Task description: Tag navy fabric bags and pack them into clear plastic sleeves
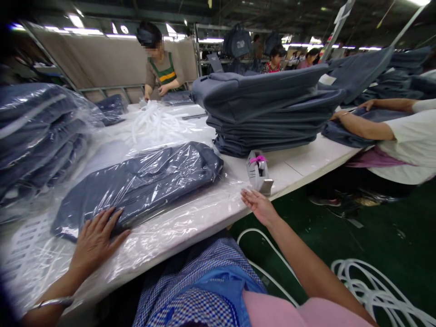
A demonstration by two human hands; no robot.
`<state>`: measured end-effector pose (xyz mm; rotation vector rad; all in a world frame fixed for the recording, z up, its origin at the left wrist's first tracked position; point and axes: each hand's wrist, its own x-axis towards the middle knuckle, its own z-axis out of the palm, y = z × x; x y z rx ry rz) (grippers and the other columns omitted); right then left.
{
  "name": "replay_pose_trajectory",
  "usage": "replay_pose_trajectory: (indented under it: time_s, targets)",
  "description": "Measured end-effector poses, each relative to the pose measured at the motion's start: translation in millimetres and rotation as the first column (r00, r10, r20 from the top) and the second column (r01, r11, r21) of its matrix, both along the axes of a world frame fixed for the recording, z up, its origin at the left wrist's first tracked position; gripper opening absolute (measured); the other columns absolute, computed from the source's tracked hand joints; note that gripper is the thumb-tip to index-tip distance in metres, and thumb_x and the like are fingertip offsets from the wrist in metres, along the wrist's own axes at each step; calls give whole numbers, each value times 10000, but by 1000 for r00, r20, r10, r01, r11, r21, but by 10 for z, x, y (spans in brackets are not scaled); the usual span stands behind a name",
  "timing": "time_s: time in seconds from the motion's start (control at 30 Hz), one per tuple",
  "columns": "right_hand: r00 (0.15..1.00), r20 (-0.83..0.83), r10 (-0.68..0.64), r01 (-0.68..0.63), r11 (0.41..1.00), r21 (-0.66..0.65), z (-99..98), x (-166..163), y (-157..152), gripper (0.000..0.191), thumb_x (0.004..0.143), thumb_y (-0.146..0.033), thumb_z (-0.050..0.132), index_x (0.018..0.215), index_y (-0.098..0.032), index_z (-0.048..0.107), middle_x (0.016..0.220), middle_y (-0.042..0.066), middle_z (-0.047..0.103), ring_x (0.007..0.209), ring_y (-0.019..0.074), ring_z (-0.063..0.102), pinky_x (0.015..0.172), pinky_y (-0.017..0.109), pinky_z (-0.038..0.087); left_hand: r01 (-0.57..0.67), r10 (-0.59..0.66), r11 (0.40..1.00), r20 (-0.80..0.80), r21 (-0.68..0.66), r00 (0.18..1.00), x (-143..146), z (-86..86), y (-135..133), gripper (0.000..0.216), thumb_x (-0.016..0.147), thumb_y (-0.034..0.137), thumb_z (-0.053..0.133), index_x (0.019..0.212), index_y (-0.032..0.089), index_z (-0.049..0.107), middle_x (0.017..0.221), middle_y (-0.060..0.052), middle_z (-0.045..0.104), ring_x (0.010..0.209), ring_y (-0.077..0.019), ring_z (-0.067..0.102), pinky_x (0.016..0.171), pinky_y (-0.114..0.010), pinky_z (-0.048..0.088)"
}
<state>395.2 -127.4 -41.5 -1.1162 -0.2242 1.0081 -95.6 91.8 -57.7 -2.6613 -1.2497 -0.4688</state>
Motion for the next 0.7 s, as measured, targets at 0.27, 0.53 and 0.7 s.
replay_pose_trajectory:
  time_s: [0.27, 0.53, 0.7]
  targets:
    - [903, 430, 26, 105, 955, -278, -174, -150, 314, 359, 673, -323, 836, 957, -177, 672, 822, 21, 663, 620, 133, 644, 423, 191, 529, -8, 8, 999, 7, -42, 1000, -1, 21, 9, 680, 926, 556, 385, 1505, 201, 345, 1570, -148, 340, 1463, -351, 256, 1190, -565, 149]
    - [915, 399, -59, 153, 966, -208, -42, -8, 290, 322, 721, -286, 783, 955, -191, 584, 764, 40, 724, 725, 173, 725, 626, 236, 605, -48, 49, 998, 37, -31, 998, 80, 46, 4, 722, 905, 579, 435, 1508, 191, 343, 1547, -165, 379, 1452, -368, 276, 1173, -582, 180]
    - [881, 459, -118, 214, 963, -163, -108, 80, -124, 471, 662, -292, 818, 1068, -195, 600, 736, 25, 734, 696, 182, 723, 634, 259, 614, -75, 79, 997, 100, -34, 992, 130, 24, -27, 662, 932, 502, 434, 1512, 195, 342, 1550, -161, 378, 1458, -352, 271, 1185, -576, 159]
